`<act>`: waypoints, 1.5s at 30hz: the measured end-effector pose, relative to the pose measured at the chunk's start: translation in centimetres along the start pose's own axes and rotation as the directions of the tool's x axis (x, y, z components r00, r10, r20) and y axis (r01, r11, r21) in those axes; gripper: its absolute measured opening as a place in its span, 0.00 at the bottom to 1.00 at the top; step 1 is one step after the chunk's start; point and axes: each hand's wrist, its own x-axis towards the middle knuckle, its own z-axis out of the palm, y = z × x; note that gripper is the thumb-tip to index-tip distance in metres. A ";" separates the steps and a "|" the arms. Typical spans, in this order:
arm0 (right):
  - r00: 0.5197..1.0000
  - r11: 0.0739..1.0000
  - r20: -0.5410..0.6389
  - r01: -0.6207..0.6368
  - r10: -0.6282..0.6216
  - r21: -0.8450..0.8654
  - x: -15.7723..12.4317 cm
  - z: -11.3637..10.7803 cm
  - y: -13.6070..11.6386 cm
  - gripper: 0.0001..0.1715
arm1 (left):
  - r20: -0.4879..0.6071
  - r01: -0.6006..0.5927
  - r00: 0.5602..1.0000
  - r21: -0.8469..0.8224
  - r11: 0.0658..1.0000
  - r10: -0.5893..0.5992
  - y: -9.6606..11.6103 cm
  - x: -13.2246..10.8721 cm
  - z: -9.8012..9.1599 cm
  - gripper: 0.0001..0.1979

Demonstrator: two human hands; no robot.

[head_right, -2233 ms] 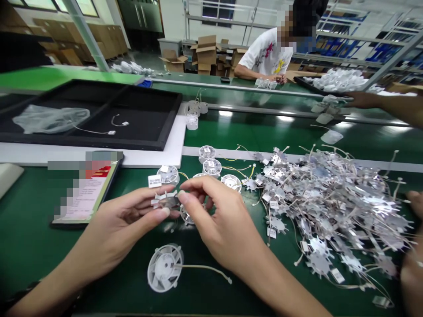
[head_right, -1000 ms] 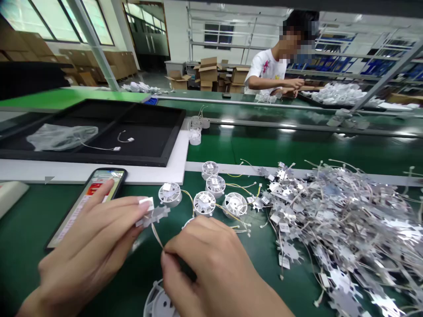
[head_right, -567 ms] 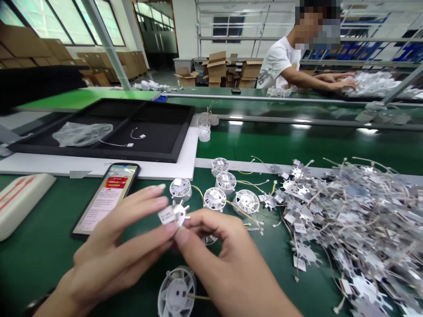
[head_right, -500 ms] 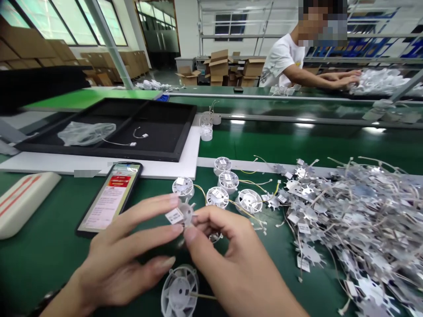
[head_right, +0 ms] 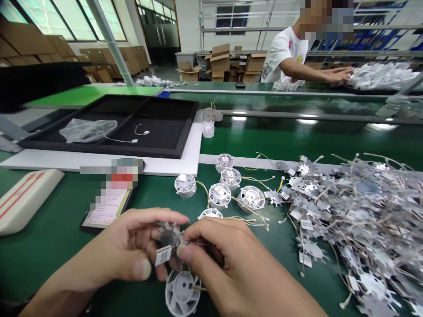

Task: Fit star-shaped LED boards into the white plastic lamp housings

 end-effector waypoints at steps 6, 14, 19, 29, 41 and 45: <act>0.991 0.979 0.131 0.014 -0.042 0.204 0.1 -0.5 0.4 0.17 | 0.009 -0.009 1.000 -0.006 1.000 0.009 -0.3 -0.2 -0.1 0.13; 0.989 0.968 0.143 -0.074 0.040 0.240 0.1 -0.1 0.2 0.18 | -0.062 -0.099 0.994 -0.103 0.990 0.093 -0.7 0.0 0.3 0.08; 0.988 0.965 0.105 -0.130 0.109 0.226 0.3 0.0 -0.4 0.15 | -0.155 -0.151 0.977 -0.006 0.989 0.148 -1.1 0.1 0.5 0.07; 0.998 0.993 0.004 -0.060 0.060 0.097 -0.7 0.0 -0.4 0.18 | -0.053 -0.219 0.866 0.853 0.473 0.497 -1.7 -2.5 1.9 0.24; 0.966 0.966 0.241 -0.028 0.093 -0.258 -2.8 1.1 1.6 0.15 | 0.241 -0.235 0.955 0.970 -0.053 0.171 -2.9 -3.4 1.0 0.21; 0.955 0.956 0.276 -0.026 0.110 -0.291 -2.8 1.2 1.7 0.15 | 0.256 -0.256 0.955 0.966 -0.017 0.152 -2.6 -2.9 0.8 0.22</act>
